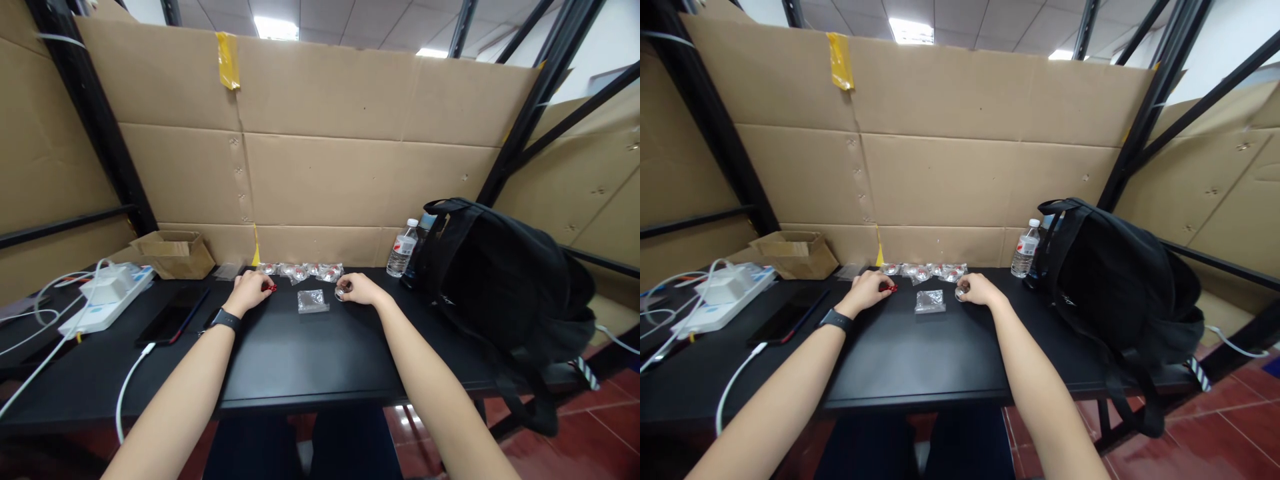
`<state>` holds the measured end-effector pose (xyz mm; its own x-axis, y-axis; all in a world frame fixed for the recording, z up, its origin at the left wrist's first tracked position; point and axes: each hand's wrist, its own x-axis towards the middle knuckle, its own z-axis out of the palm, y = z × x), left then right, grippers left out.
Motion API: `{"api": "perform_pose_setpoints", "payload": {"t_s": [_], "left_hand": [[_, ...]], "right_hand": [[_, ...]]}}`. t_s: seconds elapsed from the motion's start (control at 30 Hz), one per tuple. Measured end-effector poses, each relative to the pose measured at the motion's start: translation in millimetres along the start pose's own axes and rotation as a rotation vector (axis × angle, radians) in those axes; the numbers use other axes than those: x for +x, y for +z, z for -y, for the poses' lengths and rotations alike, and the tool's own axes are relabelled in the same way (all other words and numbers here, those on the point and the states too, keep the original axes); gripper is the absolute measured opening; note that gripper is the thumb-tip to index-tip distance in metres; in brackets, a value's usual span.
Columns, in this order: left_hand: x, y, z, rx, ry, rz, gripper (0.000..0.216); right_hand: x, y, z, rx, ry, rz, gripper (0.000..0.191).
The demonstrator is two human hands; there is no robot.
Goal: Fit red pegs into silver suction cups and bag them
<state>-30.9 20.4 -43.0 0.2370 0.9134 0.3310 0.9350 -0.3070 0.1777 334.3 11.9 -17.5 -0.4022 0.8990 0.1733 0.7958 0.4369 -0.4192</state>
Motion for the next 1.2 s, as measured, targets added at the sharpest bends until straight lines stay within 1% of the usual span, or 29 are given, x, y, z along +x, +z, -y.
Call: {"api": "perform_pose_setpoints", "payload": {"t_s": [0.13,0.3,0.47,0.57,0.63,0.73,0.9,1.07,1.2], "left_hand": [[-2,-3,-4,0.01,0.023,-0.028,0.01],[-5,-6,-8,0.055,0.016,0.011,0.011],[-8,-1,-14,0.075,0.014,0.044,0.011],[-8,2,-24,0.063,0.058,0.023,0.013],[-8,1,-33,0.005,0.081,-0.001,0.014],[-8,-4,-53,-0.156,0.091,-0.016,0.019],[-12,-13,-80,-0.361,0.176,-0.056,0.02],[-17,-15,-92,-0.468,0.235,-0.144,0.016],[-19,-15,-96,-0.583,0.192,-0.213,0.014]], "right_hand": [[0,0,0,0.02,-0.013,-0.025,0.03],[0,0,2,0.03,-0.016,-0.042,0.028],[-1,-1,8,0.077,-0.046,-0.066,0.025],[-1,0,11,0.133,-0.042,-0.089,0.026],[0,3,14,0.191,-0.018,-0.104,0.032],[2,8,18,0.293,-0.011,-0.118,0.042],[4,16,29,0.34,-0.075,-0.169,0.043],[4,20,41,0.472,-0.131,-0.181,0.05],[4,25,51,0.604,-0.183,-0.165,0.052]]}}
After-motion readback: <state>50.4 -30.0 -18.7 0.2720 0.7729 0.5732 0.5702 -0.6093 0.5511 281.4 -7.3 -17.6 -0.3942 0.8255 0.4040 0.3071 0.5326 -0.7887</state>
